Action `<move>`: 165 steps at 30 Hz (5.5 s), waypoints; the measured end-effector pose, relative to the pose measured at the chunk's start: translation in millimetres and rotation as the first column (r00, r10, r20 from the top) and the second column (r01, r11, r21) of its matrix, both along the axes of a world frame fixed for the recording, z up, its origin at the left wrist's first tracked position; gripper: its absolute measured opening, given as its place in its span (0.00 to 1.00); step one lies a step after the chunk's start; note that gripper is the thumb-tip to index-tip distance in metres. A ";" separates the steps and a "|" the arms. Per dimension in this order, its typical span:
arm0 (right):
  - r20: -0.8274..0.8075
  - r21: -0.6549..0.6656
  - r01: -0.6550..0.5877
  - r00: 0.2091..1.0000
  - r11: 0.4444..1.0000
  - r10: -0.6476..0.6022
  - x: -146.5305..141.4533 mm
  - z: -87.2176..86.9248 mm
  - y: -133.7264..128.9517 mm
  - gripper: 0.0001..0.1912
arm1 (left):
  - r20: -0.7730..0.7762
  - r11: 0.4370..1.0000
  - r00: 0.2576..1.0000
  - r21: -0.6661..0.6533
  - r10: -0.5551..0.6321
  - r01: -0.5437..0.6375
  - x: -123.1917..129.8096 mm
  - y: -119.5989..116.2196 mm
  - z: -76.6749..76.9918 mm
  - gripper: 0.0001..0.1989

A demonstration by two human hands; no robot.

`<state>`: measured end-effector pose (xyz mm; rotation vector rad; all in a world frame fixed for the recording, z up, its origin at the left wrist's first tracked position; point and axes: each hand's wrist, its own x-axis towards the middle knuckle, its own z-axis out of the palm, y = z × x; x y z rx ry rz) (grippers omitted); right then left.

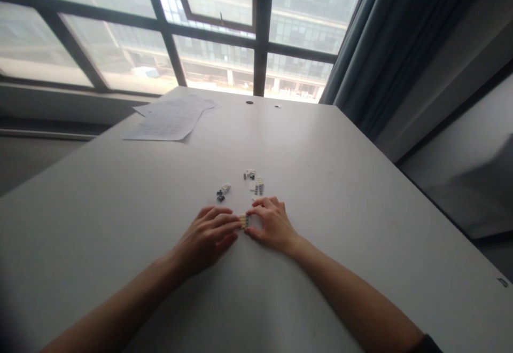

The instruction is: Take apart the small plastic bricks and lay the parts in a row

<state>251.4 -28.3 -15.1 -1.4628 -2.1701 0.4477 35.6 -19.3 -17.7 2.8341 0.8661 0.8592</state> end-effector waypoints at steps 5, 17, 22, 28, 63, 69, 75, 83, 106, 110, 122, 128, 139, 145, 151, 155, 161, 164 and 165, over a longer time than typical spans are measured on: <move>-0.001 0.018 -0.006 1.000 1.000 0.006 0.0 -1.7 0.1 0.18 | 0.010 1.000 1.000 0.007 0.000 0.000 0.0 -0.3 1.2 0.09; -0.078 0.053 0.143 0.987 0.988 -0.139 15.0 -0.8 17.2 0.19 | 0.179 0.978 0.966 0.060 0.187 -0.200 -11.7 9.9 1.0 0.07; 0.005 0.061 0.214 0.977 0.975 -0.214 27.1 1.3 42.5 0.14 | 0.304 0.916 0.872 -0.005 0.385 -0.402 -20.8 20.3 0.9 0.06; 0.087 0.038 0.161 0.983 0.986 -0.164 27.0 0.8 64.0 0.12 | 0.346 0.887 0.822 -0.080 0.452 -0.455 -22.3 24.1 -1.1 0.06; -0.150 0.356 -0.048 0.983 0.933 0.108 8.2 7.4 55.0 0.11 | 0.403 0.924 0.832 -0.175 0.382 -0.339 -17.1 17.4 0.8 0.06; -0.075 0.527 -0.228 0.947 0.819 0.312 -40.9 13.0 29.7 0.07 | 0.438 0.894 0.823 -0.413 0.362 -0.173 -10.8 7.7 5.5 0.09; -0.019 0.496 -0.264 0.949 0.827 0.314 -38.6 9.9 30.4 0.12 | 0.419 0.828 0.788 -0.526 0.452 -0.195 -11.9 7.2 7.4 0.09; -0.054 0.131 0.253 0.967 0.959 -0.248 16.0 11.9 78.6 0.18 | 0.496 0.781 0.649 -0.569 0.577 -0.259 -19.0 19.0 -3.2 0.11; 0.033 -0.014 0.286 0.958 0.958 -0.286 12.8 -1.8 120.8 0.17 | 0.552 0.767 0.563 -0.586 0.615 -0.263 -21.4 25.0 -8.4 0.13; 0.047 -0.019 0.289 0.957 0.957 -0.287 -1.3 -2.3 137.1 0.14 | 0.534 0.759 0.577 -0.597 0.619 -0.261 -20.6 23.7 -8.0 0.12; -0.007 -0.004 0.221 0.975 0.975 -0.221 -20.7 6.4 140.2 0.06 | 0.533 0.741 0.559 -0.623 0.636 -0.249 -15.0 20.9 -3.2 0.13; -0.188 0.104 0.166 0.972 0.981 -0.144 -13.9 10.9 110.9 0.09 | 0.515 0.784 0.614 -0.536 0.598 -0.314 -18.4 22.0 -6.0 0.08; -0.413 0.283 0.045 0.907 0.958 0.080 13.2 17.3 7.1 0.06 | 0.514 0.988 0.845 -0.097 0.150 -0.117 3.6 4.7 19.8 0.03; -0.375 -0.090 0.188 0.903 0.978 -0.208 23.4 8.1 -15.4 0.10 | 0.240 0.938 0.948 -0.321 0.211 -0.127 36.3 2.6 21.8 0.07; -0.198 -0.108 0.242 0.945 0.964 -0.260 26.9 6.4 -21.8 0.07 | 0.054 0.923 0.986 -0.365 0.155 -0.125 64.8 12.4 22.0 0.09; -0.140 -0.078 0.282 0.947 0.956 -0.290 27.1 6.2 -22.4 0.07 | -0.024 0.912 0.989 -0.384 0.148 -0.146 67.0 20.8 23.0 0.08; -0.089 -0.044 0.301 0.948 0.952 -0.304 26.9 4.6 -21.9 0.07 | -0.093 0.939 0.984 -0.298 0.150 -0.171 60.1 27.9 19.0 0.03; -0.061 -0.048 0.300 0.951 0.953 -0.303 27.4 2.4 -22.6 0.06 | -0.068 0.956 0.981 -0.222 0.179 -0.190 54.5 27.8 18.6 0.04; -0.055 -0.046 0.296 0.953 0.954 -0.298 28.2 2.0 -22.8 0.06 | -0.050 0.958 0.979 -0.204 0.196 -0.202 51.3 27.6 19.1 0.05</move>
